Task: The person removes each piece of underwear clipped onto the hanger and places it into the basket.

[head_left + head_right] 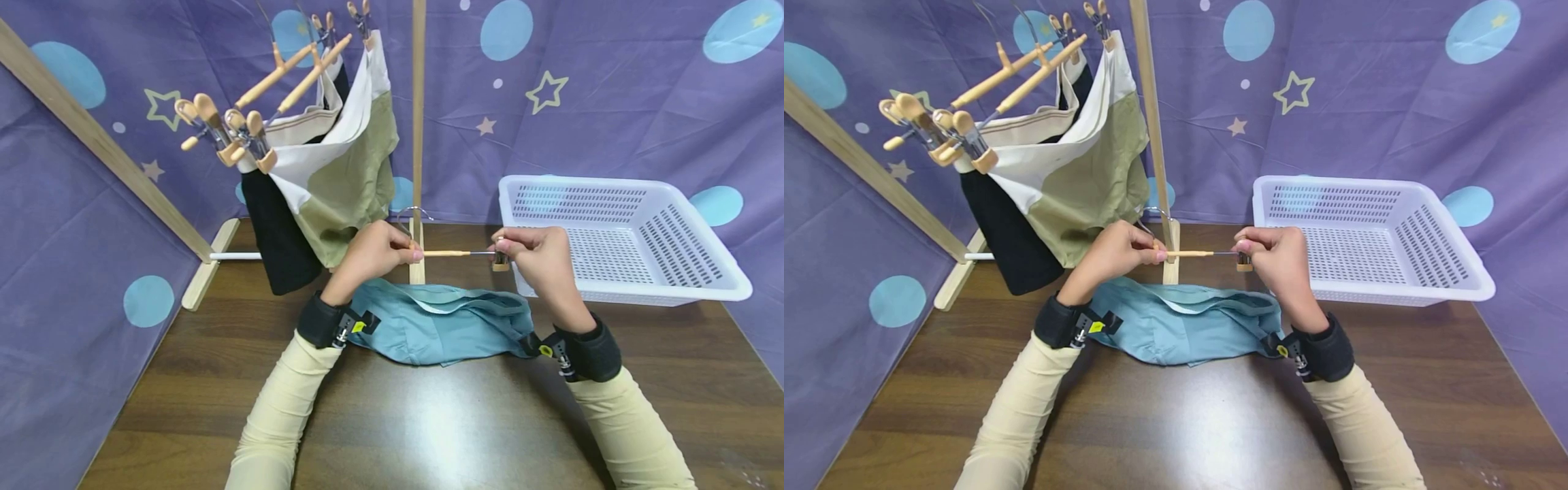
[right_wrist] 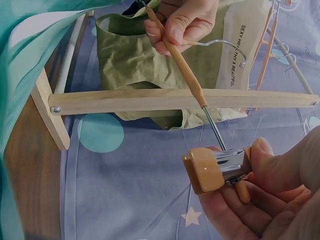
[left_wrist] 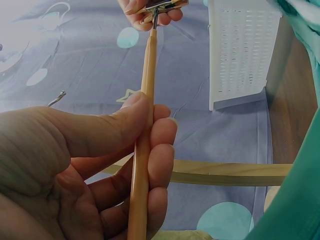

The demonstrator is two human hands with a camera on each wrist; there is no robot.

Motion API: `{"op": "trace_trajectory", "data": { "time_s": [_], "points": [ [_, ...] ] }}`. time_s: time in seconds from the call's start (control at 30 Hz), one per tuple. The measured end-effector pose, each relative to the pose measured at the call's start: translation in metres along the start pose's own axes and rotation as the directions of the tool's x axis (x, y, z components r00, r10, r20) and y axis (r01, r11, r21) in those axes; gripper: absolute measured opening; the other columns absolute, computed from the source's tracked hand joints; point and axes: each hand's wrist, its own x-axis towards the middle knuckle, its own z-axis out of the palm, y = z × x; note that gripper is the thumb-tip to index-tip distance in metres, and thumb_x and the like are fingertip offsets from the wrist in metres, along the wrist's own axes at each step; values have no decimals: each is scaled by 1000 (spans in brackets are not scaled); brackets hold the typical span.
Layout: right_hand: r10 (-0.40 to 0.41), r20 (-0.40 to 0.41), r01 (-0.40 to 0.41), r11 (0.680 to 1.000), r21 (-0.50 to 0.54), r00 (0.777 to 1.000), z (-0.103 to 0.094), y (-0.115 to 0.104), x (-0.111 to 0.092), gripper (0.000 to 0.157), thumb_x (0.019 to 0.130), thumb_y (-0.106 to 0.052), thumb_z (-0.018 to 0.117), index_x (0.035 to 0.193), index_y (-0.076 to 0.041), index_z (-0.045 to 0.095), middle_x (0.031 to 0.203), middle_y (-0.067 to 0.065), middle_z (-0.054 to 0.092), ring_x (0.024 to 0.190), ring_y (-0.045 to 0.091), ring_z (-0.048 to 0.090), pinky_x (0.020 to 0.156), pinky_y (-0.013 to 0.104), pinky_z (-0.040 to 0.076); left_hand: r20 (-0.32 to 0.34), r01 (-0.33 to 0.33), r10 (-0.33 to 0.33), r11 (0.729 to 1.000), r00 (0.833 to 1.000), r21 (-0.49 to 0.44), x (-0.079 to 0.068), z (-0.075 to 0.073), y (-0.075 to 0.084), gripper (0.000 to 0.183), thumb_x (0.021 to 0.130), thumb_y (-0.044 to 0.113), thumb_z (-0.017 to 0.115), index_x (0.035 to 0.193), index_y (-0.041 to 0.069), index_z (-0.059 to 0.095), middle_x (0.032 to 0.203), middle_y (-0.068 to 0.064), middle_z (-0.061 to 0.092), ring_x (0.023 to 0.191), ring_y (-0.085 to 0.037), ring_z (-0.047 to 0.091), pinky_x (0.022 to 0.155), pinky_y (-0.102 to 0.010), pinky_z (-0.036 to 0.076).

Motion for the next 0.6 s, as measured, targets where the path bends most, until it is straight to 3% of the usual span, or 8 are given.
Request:
{"op": "trace_trajectory", "data": {
  "time_s": [0.2,0.43,0.6],
  "points": [
    [1,0,-1,1000,-15,1000,0,-1,0,11,86,-7,72,89,1,78,61,-27,66,62,2,57,43,12,38,-2,-8,8,1000,1000,3,0,0,1,15,86,25,74,88,14,82,93,-4,80,63,-11,55,53,-20,36],
    [33,57,-34,999,29,998,-3,-4,2,14,86,-8,72,92,3,78,61,-27,68,57,1,64,47,10,49,-5,-11,11,1000,1000,9,0,-1,-1,15,86,25,73,87,14,82,94,-4,80,63,-11,55,53,-20,36],
    [25,115,-31,998,56,993,-5,-4,3,15,88,-6,70,96,6,76,60,-35,65,61,2,68,54,12,56,-2,-9,9,1000,1000,7,1,0,-1,15,86,25,73,86,13,82,94,-4,80,64,-12,56,53,-20,36]
  ]
}}
